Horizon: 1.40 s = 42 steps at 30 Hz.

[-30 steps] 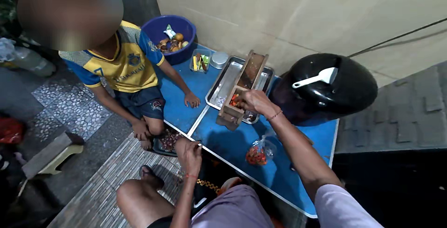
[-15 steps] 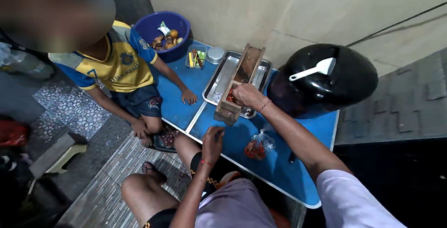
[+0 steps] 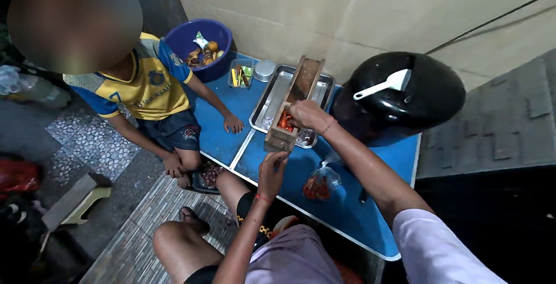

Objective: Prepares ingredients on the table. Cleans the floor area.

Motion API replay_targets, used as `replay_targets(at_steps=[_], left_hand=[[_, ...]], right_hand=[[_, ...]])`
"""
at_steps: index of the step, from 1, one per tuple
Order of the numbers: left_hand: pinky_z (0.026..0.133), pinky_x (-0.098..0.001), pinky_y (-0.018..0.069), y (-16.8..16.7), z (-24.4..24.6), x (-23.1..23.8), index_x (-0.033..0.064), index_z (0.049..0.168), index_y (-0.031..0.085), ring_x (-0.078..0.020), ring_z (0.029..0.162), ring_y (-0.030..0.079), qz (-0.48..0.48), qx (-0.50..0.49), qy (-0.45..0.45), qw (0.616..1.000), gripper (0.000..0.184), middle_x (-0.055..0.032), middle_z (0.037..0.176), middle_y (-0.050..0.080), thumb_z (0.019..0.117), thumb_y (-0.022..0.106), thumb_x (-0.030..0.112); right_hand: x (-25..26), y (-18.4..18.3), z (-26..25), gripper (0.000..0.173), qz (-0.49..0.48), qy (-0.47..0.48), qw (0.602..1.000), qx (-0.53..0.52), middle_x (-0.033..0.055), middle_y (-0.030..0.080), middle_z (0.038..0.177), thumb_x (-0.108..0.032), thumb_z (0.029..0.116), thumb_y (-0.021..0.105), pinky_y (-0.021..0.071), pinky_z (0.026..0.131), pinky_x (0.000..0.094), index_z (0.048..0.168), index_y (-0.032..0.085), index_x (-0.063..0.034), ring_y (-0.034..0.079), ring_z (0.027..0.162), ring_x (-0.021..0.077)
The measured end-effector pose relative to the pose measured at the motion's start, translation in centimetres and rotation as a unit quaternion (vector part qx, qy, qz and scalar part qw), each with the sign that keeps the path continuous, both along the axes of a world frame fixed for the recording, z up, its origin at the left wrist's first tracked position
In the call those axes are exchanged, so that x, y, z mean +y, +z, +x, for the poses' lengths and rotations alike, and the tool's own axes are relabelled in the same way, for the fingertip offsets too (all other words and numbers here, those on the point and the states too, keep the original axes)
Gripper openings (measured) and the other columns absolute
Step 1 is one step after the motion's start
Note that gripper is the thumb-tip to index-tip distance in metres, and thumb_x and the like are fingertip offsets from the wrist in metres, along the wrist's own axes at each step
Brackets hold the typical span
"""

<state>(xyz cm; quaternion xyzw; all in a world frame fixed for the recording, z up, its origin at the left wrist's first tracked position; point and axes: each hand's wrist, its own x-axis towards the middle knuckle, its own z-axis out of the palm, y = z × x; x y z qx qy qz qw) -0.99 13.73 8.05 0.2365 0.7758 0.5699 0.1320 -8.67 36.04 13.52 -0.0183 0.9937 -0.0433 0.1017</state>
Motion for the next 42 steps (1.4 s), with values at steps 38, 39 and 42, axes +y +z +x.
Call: replay_targets(at_steps=[38,39,42], left_hand=[[0.080,-0.0284,0.0621,1.1,-0.7,0.5,-0.0081,0.117,0.068,-0.0118,0.081,0.073,0.114,-0.161,0.055,0.979,0.024,-0.0112,0.098,0.075,0.0930,0.066,-0.004],[0.079,-0.0277,0.0617,1.1,-0.6,0.3,-0.0075,0.115,0.069,-0.0109,0.080,0.073,0.101,-0.157,0.059,0.981,0.022,-0.0101,0.095,0.075,0.0929,0.067,-0.003],[0.077,-0.0259,0.0611,0.4,-0.1,0.1,-0.0069,0.111,0.071,-0.0096,0.077,0.072,0.092,-0.150,0.077,0.981,0.020,-0.0095,0.091,0.075,0.0915,0.067,-0.004]], right_hand=[[-5.1,-1.7,10.7,0.015,-0.501,-0.109,0.849,0.126,0.0037,0.074,0.088,-0.016,0.0949,0.069,0.0551,0.075,0.0261,0.099,0.077,-0.0040,0.065,0.077,0.0038],[-5.3,-1.9,11.0,0.015,-0.497,-0.092,0.850,0.146,0.0052,0.074,0.090,-0.015,0.0948,0.070,0.0551,0.077,0.0273,0.098,0.077,-0.0028,0.066,0.080,0.0055],[-6.2,-3.7,11.4,0.014,-0.441,-0.028,0.862,0.250,0.0094,0.075,0.089,-0.012,0.0918,0.070,0.0583,0.076,0.0289,0.094,0.078,-0.0006,0.070,0.078,0.0125]])
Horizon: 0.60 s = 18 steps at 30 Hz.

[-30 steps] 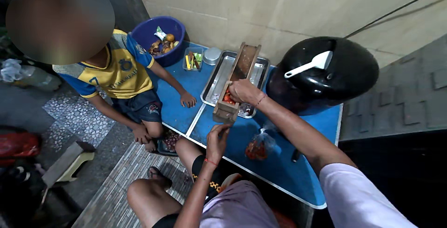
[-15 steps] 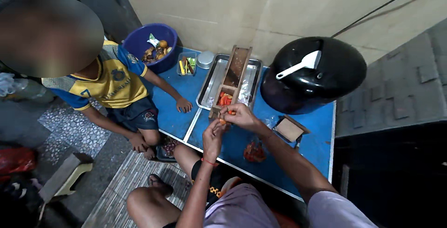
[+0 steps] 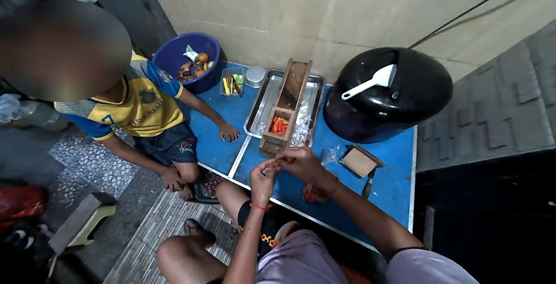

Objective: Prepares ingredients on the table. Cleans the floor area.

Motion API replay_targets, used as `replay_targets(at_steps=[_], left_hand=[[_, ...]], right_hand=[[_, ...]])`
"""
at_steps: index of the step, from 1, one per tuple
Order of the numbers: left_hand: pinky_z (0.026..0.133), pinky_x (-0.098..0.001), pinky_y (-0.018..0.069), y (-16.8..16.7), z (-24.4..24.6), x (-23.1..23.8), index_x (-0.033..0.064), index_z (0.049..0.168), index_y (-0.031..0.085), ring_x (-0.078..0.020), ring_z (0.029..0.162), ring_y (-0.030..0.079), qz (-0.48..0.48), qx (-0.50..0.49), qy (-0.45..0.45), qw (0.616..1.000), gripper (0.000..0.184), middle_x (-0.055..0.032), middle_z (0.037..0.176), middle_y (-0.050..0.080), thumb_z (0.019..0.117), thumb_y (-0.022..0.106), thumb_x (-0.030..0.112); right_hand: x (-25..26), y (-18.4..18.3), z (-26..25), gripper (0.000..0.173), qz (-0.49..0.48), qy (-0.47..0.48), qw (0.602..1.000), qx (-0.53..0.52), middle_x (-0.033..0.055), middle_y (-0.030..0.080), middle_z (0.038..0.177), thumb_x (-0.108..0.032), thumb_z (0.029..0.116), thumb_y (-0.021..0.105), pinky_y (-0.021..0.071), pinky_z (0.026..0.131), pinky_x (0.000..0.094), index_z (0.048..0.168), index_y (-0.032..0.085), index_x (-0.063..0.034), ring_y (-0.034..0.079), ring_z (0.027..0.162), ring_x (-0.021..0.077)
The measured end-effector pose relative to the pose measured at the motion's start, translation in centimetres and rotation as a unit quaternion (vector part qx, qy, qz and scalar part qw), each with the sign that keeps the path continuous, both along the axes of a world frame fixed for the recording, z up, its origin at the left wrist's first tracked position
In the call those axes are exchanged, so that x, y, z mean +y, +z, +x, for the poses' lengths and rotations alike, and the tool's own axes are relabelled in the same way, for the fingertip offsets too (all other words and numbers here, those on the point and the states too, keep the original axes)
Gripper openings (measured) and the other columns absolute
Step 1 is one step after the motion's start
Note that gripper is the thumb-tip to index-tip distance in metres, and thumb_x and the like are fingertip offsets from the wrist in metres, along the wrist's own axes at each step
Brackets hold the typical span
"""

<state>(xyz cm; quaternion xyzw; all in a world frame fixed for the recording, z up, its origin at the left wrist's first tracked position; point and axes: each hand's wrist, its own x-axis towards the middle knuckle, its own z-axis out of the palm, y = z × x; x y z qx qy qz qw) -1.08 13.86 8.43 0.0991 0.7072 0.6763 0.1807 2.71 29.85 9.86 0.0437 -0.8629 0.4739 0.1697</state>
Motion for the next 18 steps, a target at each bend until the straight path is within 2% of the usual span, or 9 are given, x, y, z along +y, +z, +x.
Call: replay_targets(at_steps=[2,6,9,13,16,18], left_hand=[[0.076,-0.0267,0.0613,-0.4,0.2,0.0,-0.0081,0.110,0.070,-0.0104,0.076,0.072,-0.001,-0.007,0.010,1.000,0.020,-0.0107,0.091,0.075,0.0911,0.068,-0.004],[0.074,-0.0264,0.0616,-0.4,0.6,-0.1,-0.0083,0.109,0.071,-0.0102,0.074,0.072,-0.010,-0.020,0.028,0.999,0.018,-0.0106,0.089,0.075,0.0917,0.069,-0.003],[0.071,-0.0244,0.0605,-0.2,1.2,-0.1,-0.0079,0.106,0.070,-0.0074,0.071,0.070,-0.033,-0.026,0.041,0.998,0.014,-0.0086,0.085,0.074,0.0942,0.067,-0.002],[0.070,-0.0245,0.0605,-0.3,1.2,-0.4,-0.0066,0.105,0.071,-0.0074,0.070,0.069,-0.066,-0.026,0.025,0.997,0.014,-0.0082,0.084,0.073,0.0941,0.069,0.001],[0.072,-0.0268,0.0607,0.3,1.2,-0.4,-0.0032,0.104,0.073,-0.0086,0.072,0.070,-0.081,-0.031,-0.016,0.996,0.014,-0.0067,0.084,0.074,0.0922,0.073,0.005],[0.076,-0.0282,0.0593,0.6,0.9,-0.1,-0.0008,0.106,0.074,-0.0088,0.077,0.070,-0.090,-0.004,-0.026,0.996,0.019,-0.0064,0.089,0.075,0.0907,0.075,0.009]], right_hand=[[-0.5,-0.9,0.1,0.016,0.039,-0.007,0.999,0.033,0.0114,0.074,0.085,-0.012,0.0927,0.068,0.0571,0.071,0.0293,0.094,0.077,0.0003,0.068,0.073,0.0157],[-1.2,-1.9,0.3,0.016,0.110,-0.009,0.992,0.057,0.0141,0.073,0.086,-0.010,0.0940,0.064,0.0595,0.074,0.0351,0.096,0.075,0.0012,0.071,0.076,0.0230],[-1.8,-2.4,0.6,0.013,0.195,-0.005,0.976,0.097,0.0183,0.073,0.089,-0.005,0.0897,0.066,0.0619,0.075,0.0423,0.097,0.073,0.0039,0.074,0.082,0.0321],[-2.0,-2.7,1.1,0.016,0.273,-0.029,0.952,0.136,0.0189,0.072,0.087,-0.003,0.0891,0.065,0.0616,0.067,0.0394,0.100,0.072,0.0055,0.073,0.078,0.0330],[-1.0,-3.0,1.0,0.018,0.253,-0.104,0.952,0.136,0.0169,0.074,0.088,-0.005,0.0922,0.062,0.0623,0.071,0.0403,0.102,0.074,0.0044,0.074,0.080,0.0311],[0.0,-2.8,1.2,0.020,0.150,-0.158,0.969,0.117,0.0154,0.074,0.087,-0.008,0.0930,0.062,0.0615,0.074,0.0365,0.101,0.076,0.0032,0.073,0.078,0.0254]])
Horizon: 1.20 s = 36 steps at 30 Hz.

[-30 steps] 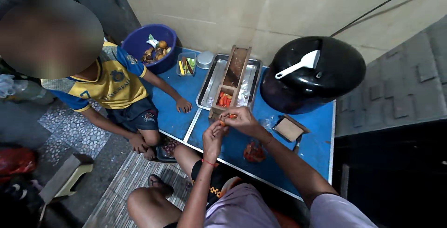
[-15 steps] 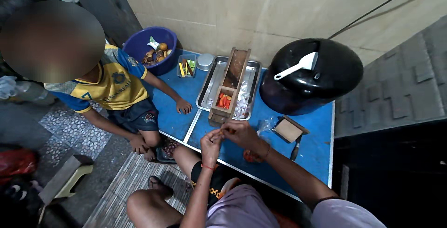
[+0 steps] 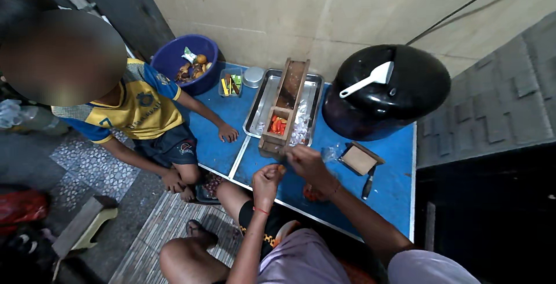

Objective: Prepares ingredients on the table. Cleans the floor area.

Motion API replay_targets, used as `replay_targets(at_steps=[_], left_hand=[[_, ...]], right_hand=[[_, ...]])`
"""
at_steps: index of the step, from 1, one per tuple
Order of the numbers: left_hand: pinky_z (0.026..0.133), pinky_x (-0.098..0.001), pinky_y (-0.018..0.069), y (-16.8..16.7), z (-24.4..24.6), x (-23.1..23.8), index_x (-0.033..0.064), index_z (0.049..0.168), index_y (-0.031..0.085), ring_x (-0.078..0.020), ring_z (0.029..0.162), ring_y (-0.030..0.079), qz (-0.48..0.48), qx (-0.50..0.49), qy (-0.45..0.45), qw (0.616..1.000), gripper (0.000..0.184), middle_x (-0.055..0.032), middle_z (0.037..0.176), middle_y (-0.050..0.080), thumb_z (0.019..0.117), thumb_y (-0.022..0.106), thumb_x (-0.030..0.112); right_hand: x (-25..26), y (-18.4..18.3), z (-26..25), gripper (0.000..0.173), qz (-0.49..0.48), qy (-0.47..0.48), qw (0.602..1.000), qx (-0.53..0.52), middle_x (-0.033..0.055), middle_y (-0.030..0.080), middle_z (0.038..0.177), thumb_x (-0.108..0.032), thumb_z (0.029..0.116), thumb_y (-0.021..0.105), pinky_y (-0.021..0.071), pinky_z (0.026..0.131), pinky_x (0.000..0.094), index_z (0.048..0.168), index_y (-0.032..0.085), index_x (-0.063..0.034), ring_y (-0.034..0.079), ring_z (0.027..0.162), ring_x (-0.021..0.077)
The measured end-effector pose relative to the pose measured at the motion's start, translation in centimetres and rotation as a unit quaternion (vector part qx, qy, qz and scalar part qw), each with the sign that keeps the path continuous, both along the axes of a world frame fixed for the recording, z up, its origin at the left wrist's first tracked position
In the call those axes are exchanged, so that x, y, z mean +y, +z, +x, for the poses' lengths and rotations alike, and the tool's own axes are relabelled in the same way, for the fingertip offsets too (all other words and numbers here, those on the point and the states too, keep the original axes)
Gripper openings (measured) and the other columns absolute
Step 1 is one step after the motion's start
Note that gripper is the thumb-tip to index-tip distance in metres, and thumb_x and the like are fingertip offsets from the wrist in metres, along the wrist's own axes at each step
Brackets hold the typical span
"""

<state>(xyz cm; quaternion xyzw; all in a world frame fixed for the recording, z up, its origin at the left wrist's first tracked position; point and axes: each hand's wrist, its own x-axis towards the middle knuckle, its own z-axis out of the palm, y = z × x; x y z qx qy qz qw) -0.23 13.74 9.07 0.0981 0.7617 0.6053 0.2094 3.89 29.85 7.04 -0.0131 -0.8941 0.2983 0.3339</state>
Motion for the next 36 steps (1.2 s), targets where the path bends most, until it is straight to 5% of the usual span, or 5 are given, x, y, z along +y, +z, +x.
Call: replay_targets(at_steps=[3,6,15,20,36], left_hand=[[0.079,-0.0315,0.0591,2.0,-1.9,1.5,-0.0002,0.111,0.073,-0.0115,0.082,0.071,-0.005,0.059,-0.003,0.998,0.023,-0.0089,0.094,0.075,0.0915,0.075,0.012],[0.081,-0.0390,0.0573,5.0,-4.3,4.1,0.0000,0.113,0.073,-0.0197,0.084,0.070,-0.048,0.131,-0.017,0.990,0.023,-0.0136,0.099,0.074,0.0931,0.074,0.011],[0.106,-0.0570,0.0448,3.4,-7.7,7.4,-0.0010,0.125,0.069,-0.0425,0.127,0.055,-0.158,0.269,-0.102,0.945,0.031,-0.0240,0.140,0.056,0.0975,0.068,0.012],[0.086,-0.0384,0.0582,1.3,-2.1,5.9,0.0006,0.107,0.074,-0.0235,0.095,0.068,-0.031,0.283,-0.066,0.956,0.016,-0.0166,0.108,0.068,0.0931,0.070,0.008],[0.096,-0.0447,0.0544,0.3,1.9,5.3,-0.0032,0.120,0.070,-0.0296,0.104,0.069,-0.092,0.123,-0.181,0.971,0.031,-0.0206,0.111,0.072,0.0959,0.068,0.015]], right_hand=[[0.8,1.4,1.4,0.015,-0.241,-0.049,0.968,-0.045,0.0126,0.076,0.095,-0.006,0.0923,0.068,0.0602,0.078,0.0266,0.101,0.076,0.0042,0.072,0.082,0.0110],[1.3,1.4,2.3,0.010,-0.454,-0.081,0.885,-0.062,-0.0006,0.072,0.080,-0.003,0.0919,0.069,0.0481,0.053,0.0162,0.100,0.074,0.0017,0.056,0.056,-0.0016],[2.4,1.4,2.2,0.024,-0.766,-0.003,0.639,-0.070,0.0023,0.066,0.082,-0.008,0.1017,0.034,0.0458,0.050,0.0160,0.106,0.058,-0.0049,0.057,0.057,0.0041],[2.7,0.0,1.8,0.038,-0.856,0.030,0.516,-0.012,0.0082,0.071,0.096,-0.019,0.1079,0.026,0.0607,0.072,0.0284,0.110,0.062,-0.0062,0.071,0.081,0.0152],[-0.2,-0.6,1.4,0.052,-0.819,-0.009,0.574,-0.007,0.0108,0.075,0.098,-0.031,0.1128,0.019,0.0611,0.086,0.0376,0.110,0.064,-0.0041,0.074,0.093,0.0220]])
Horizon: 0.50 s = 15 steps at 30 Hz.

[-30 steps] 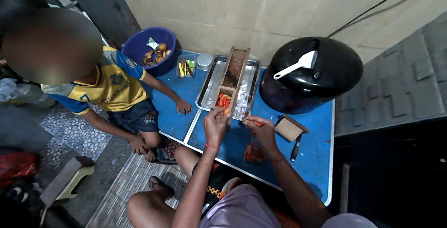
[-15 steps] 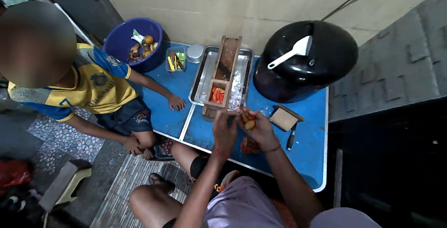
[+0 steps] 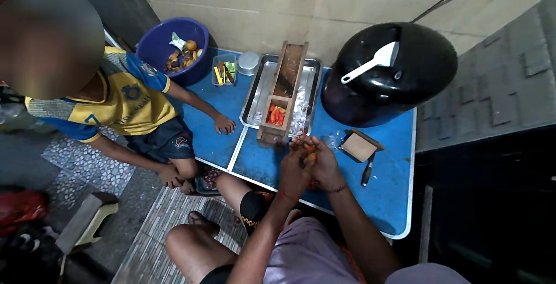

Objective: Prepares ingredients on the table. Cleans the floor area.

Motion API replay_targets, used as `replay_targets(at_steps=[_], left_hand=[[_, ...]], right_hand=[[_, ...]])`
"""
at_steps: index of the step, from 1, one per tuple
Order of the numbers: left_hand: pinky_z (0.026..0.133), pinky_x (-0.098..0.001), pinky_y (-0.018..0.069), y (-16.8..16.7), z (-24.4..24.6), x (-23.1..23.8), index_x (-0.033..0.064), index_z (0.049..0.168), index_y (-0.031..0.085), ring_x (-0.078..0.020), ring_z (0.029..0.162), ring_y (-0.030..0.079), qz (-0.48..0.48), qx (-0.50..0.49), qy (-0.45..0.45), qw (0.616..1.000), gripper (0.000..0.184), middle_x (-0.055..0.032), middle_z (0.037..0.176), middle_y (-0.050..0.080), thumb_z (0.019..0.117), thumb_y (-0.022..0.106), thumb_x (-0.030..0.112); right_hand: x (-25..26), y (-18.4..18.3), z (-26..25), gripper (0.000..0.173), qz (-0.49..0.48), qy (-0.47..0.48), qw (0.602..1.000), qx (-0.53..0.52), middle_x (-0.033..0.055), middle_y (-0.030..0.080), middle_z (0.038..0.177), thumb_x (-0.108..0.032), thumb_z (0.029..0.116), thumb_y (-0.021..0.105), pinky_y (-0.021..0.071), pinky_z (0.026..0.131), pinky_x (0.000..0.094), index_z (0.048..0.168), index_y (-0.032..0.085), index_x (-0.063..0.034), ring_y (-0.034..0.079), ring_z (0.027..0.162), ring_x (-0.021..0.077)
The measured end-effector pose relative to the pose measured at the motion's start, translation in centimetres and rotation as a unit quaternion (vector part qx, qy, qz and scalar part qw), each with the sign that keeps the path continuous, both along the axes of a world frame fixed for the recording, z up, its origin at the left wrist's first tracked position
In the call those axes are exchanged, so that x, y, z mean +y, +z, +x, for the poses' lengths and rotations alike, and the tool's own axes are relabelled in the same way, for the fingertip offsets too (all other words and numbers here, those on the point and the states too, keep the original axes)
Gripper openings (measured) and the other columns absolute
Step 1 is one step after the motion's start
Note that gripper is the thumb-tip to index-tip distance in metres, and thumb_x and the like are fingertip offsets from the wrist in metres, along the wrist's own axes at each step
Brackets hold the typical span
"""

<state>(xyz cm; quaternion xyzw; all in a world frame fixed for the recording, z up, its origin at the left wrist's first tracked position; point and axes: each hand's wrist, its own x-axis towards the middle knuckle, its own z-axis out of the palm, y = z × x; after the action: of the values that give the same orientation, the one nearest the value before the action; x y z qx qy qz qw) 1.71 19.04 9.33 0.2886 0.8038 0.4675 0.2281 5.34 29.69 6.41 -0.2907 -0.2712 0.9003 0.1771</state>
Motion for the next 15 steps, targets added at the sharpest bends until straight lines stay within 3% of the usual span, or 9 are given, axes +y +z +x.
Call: replay_targets(at_steps=[3,7,13,15], left_hand=[[0.094,-0.0389,0.0562,0.3,-0.1,-0.7,-0.0033,0.126,0.067,-0.0249,0.101,0.071,0.015,-0.065,0.038,0.997,0.032,-0.0206,0.114,0.071,0.0983,0.065,0.012],[0.089,-0.0335,0.0593,0.2,-0.5,-2.1,-0.0055,0.136,0.058,-0.0196,0.098,0.069,0.142,-0.218,0.076,0.963,0.038,-0.0219,0.126,0.062,0.0995,0.061,0.003],[0.084,-0.0328,0.0579,-0.3,-0.3,-2.5,-0.0077,0.127,0.054,-0.0162,0.092,0.065,0.211,-0.293,0.101,0.927,0.033,-0.0155,0.112,0.061,0.0953,0.052,0.003],[0.082,-0.0326,0.0583,-0.1,-0.2,-2.3,-0.0077,0.126,0.054,-0.0170,0.090,0.066,0.186,-0.268,0.116,0.938,0.035,-0.0167,0.110,0.063,0.0933,0.062,0.001]], right_hand=[[0.0,0.3,0.1,0.059,-0.039,-0.003,0.999,-0.011,0.0098,0.075,0.103,-0.043,0.1127,0.017,0.0606,0.084,0.0368,0.115,0.063,-0.0058,0.074,0.095,0.0211],[0.4,-0.3,0.6,0.066,-0.072,0.016,0.997,0.009,0.0099,0.074,0.117,-0.047,0.1114,0.012,0.0601,0.085,0.0371,0.129,0.061,-0.0070,0.072,0.107,0.0220],[-0.3,-0.5,1.3,0.071,-0.034,0.081,0.995,0.057,0.0060,0.070,0.132,-0.048,0.1103,0.007,0.0582,0.093,0.0377,0.136,0.061,-0.0108,0.067,0.120,0.0203],[-0.4,-0.5,1.3,0.072,-0.029,0.090,0.992,0.087,0.0088,0.068,0.136,-0.047,0.1104,0.006,0.0561,0.099,0.0384,0.139,0.058,-0.0074,0.065,0.124,0.0223]])
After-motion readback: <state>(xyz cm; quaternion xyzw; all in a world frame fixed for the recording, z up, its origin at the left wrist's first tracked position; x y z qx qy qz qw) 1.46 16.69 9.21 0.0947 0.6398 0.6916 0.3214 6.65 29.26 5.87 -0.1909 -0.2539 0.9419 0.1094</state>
